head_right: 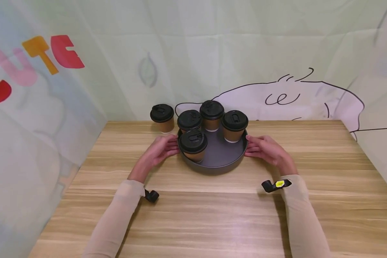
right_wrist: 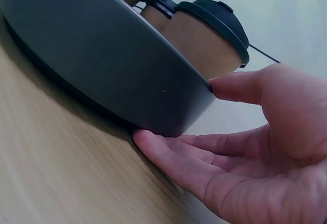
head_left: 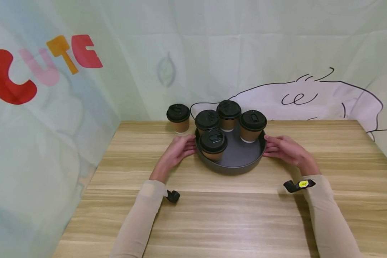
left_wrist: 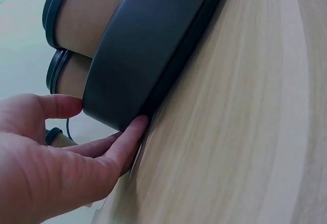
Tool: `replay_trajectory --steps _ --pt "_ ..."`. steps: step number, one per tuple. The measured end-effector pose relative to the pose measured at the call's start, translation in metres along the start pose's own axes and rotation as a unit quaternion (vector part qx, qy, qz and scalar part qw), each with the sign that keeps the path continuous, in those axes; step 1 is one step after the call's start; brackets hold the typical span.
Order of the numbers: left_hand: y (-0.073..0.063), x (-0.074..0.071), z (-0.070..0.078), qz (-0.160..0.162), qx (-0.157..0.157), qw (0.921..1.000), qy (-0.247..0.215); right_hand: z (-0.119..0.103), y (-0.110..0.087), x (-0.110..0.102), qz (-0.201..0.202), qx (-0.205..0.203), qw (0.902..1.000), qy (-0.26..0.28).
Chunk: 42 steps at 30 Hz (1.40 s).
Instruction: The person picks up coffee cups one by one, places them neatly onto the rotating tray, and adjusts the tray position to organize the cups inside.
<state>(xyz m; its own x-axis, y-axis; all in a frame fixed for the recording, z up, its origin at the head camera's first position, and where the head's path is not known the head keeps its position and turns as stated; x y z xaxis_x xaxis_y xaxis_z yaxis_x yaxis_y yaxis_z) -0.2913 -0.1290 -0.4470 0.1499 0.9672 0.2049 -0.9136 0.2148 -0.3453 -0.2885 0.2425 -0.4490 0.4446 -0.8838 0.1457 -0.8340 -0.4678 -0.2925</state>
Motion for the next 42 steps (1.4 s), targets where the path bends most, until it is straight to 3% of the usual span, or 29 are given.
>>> replay_trajectory --steps 11,20,27,36,42 --pt "0.0013 -0.0006 0.001 -0.006 0.005 1.0 -0.004 0.0046 -0.0052 0.0003 -0.057 0.022 0.9981 0.003" --pt "0.001 -0.0008 0.0016 -0.01 0.004 0.9999 0.0 0.0007 -0.0027 -0.0019 -0.015 -0.001 0.9997 0.021" --pt "0.0013 -0.0016 0.0015 -0.016 0.006 0.9998 -0.006 0.0025 -0.0042 -0.003 -0.032 0.01 0.9994 0.013" --pt "0.0026 -0.003 0.0008 -0.015 0.005 0.9998 -0.012 0.0011 -0.0007 -0.0015 -0.014 -0.011 0.9995 0.028" --pt "0.0055 -0.0027 0.0016 -0.012 0.01 0.9997 -0.018 0.0038 -0.0038 -0.0013 -0.049 0.004 0.9984 0.029"
Point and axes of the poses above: each hand's wrist, its own y-axis towards the middle knuckle, its own x-axis out of the palm, z = x × y, the point moved 5 cm from there along y, towards the middle knuckle, and after that the axes turned 3 degrees about -z, right-handed, at the moved point
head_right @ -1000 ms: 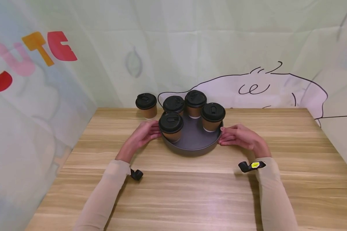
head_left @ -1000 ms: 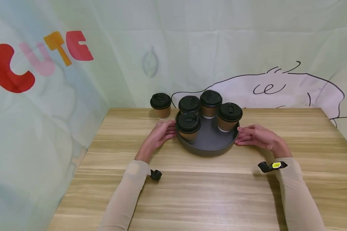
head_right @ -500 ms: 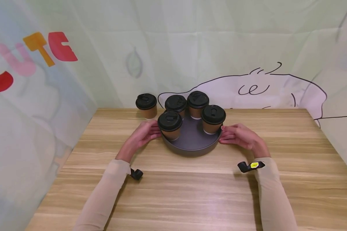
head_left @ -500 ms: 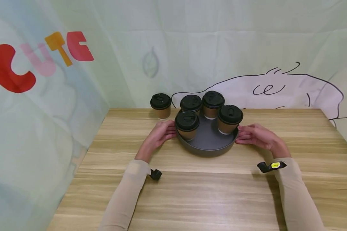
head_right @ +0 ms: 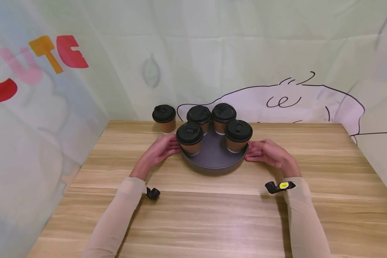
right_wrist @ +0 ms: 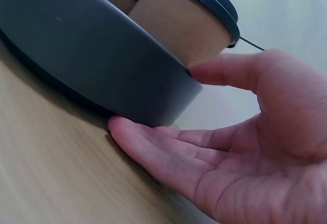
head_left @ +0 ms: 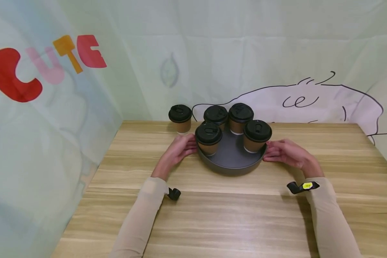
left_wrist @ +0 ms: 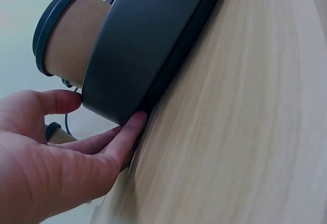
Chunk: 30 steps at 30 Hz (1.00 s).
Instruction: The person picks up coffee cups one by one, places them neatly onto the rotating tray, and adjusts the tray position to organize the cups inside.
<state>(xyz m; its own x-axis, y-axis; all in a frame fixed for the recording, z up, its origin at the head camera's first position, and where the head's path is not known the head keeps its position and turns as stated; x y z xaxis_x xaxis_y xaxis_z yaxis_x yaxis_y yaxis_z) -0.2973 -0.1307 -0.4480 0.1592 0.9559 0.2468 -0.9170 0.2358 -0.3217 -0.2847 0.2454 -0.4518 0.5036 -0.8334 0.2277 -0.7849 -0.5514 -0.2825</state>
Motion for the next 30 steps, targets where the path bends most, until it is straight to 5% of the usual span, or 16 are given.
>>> replay_trajectory --steps 16,20,23,26,28,30 --pt "-0.002 -0.002 0.001 -0.007 0.011 0.9997 0.021 -0.002 0.001 0.0 0.005 -0.023 0.9997 0.011" --pt "-0.008 -0.012 0.005 0.033 0.021 0.9968 0.07 -0.002 0.002 0.001 0.002 -0.023 0.9996 0.014" --pt "-0.015 -0.026 0.013 0.108 0.039 0.9747 0.192 -0.002 0.001 0.0 0.004 -0.023 0.9997 0.005" --pt "-0.02 -0.039 0.023 0.191 0.057 0.9281 0.314 -0.002 0.001 0.0 0.006 -0.023 0.9997 0.0" --pt "-0.02 -0.045 0.029 0.234 0.075 0.903 0.352 -0.002 0.001 0.0 0.007 -0.022 0.9997 0.002" --pt "-0.018 -0.049 0.034 0.259 0.103 0.8925 0.355 -0.002 0.001 0.0 0.007 -0.021 0.9997 0.006"
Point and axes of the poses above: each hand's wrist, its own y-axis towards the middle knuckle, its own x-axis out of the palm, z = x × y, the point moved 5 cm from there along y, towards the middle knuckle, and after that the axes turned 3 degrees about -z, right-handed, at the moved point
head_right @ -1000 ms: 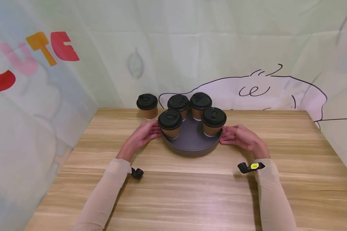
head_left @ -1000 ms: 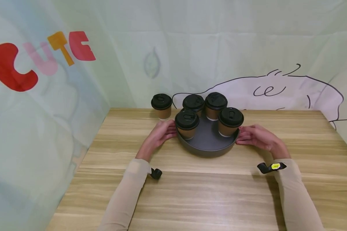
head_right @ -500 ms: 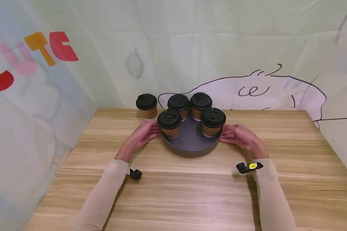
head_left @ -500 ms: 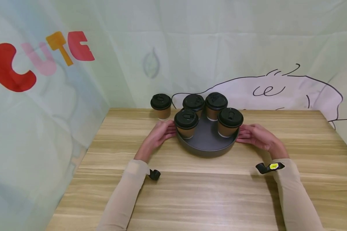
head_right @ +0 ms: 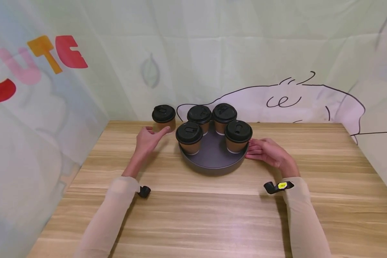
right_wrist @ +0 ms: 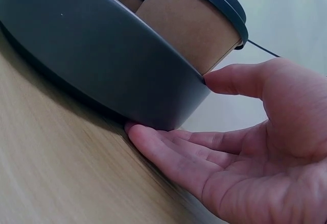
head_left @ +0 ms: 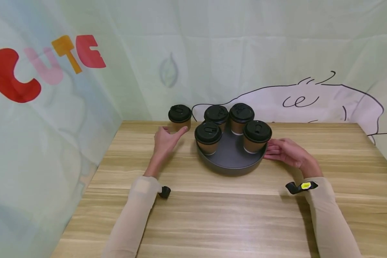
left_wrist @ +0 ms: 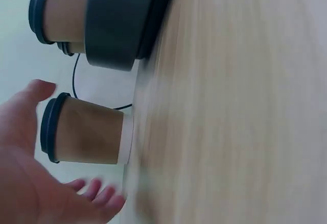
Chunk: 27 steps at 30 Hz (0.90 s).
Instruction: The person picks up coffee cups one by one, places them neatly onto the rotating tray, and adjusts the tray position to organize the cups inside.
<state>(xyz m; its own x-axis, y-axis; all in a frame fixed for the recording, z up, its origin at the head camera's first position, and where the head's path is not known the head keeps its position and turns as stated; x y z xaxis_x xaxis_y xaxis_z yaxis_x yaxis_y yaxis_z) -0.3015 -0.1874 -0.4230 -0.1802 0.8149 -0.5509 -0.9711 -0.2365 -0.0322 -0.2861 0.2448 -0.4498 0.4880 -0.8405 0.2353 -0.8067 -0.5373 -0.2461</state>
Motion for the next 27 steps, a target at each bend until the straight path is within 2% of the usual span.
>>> replay_trajectory --steps 6,10,17,23,27 --pt "0.019 0.001 0.009 0.065 0.071 0.9951 -0.02 0.001 0.0 0.001 0.003 0.002 1.0 0.002" --pt "0.031 0.009 0.015 0.087 0.101 0.9909 -0.015 0.001 0.0 0.001 0.005 0.0 1.0 0.0" --pt "0.045 0.022 0.021 0.098 0.12 0.9878 -0.018 0.002 0.001 0.001 -0.006 -0.009 0.9999 0.009" --pt "0.052 0.022 0.025 0.096 0.147 0.9844 -0.019 0.003 0.001 0.001 -0.001 -0.01 0.9999 0.007" --pt "0.053 0.021 0.025 0.088 0.147 0.9849 -0.025 0.003 0.001 0.001 -0.001 -0.006 0.9999 0.008"
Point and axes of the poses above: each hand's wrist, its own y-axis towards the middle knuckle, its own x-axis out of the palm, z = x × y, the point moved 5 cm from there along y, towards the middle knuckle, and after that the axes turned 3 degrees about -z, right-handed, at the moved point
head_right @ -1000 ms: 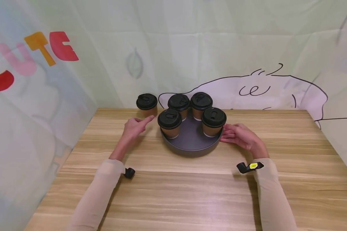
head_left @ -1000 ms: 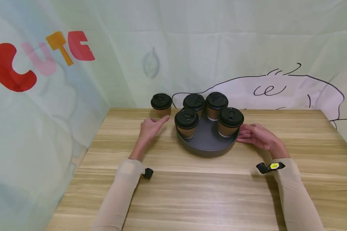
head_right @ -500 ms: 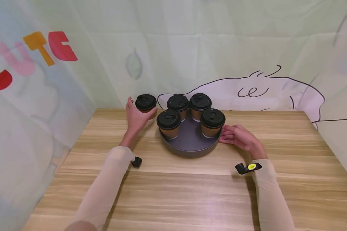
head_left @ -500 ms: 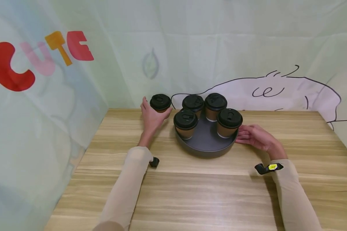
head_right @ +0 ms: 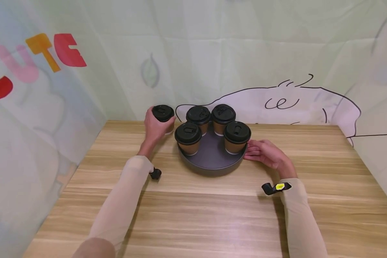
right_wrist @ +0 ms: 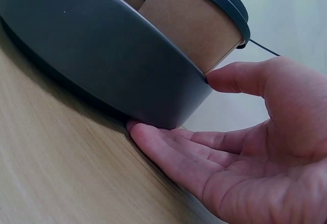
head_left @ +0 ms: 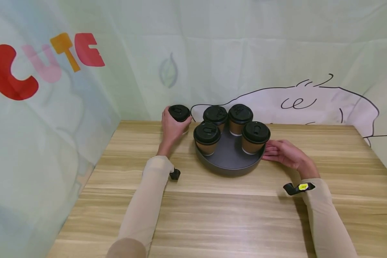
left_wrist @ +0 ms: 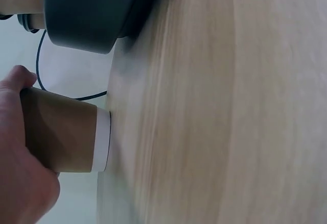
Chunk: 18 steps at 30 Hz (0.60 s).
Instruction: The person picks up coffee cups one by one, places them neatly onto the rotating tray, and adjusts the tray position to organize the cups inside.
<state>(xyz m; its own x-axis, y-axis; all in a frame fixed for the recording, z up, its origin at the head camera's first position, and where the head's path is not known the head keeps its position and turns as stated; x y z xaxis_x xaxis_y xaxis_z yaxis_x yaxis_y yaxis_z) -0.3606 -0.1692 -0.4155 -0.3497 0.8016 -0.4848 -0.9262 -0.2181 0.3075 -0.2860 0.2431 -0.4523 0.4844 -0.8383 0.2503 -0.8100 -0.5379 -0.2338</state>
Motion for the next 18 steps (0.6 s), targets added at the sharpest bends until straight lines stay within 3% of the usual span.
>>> replay_trajectory --steps 5,10,18 --pt "-0.001 -0.004 -0.001 -0.011 0.002 0.9998 -0.019 0.0 0.0 0.0 -0.001 0.002 1.0 0.005" --pt "-0.002 -0.017 0.006 -0.029 0.022 0.9987 -0.035 0.001 0.0 0.0 0.005 0.002 1.0 0.007" --pt "-0.004 -0.05 0.037 -0.063 0.048 0.9949 -0.062 0.0 0.001 -0.002 0.01 0.003 0.9999 0.004"
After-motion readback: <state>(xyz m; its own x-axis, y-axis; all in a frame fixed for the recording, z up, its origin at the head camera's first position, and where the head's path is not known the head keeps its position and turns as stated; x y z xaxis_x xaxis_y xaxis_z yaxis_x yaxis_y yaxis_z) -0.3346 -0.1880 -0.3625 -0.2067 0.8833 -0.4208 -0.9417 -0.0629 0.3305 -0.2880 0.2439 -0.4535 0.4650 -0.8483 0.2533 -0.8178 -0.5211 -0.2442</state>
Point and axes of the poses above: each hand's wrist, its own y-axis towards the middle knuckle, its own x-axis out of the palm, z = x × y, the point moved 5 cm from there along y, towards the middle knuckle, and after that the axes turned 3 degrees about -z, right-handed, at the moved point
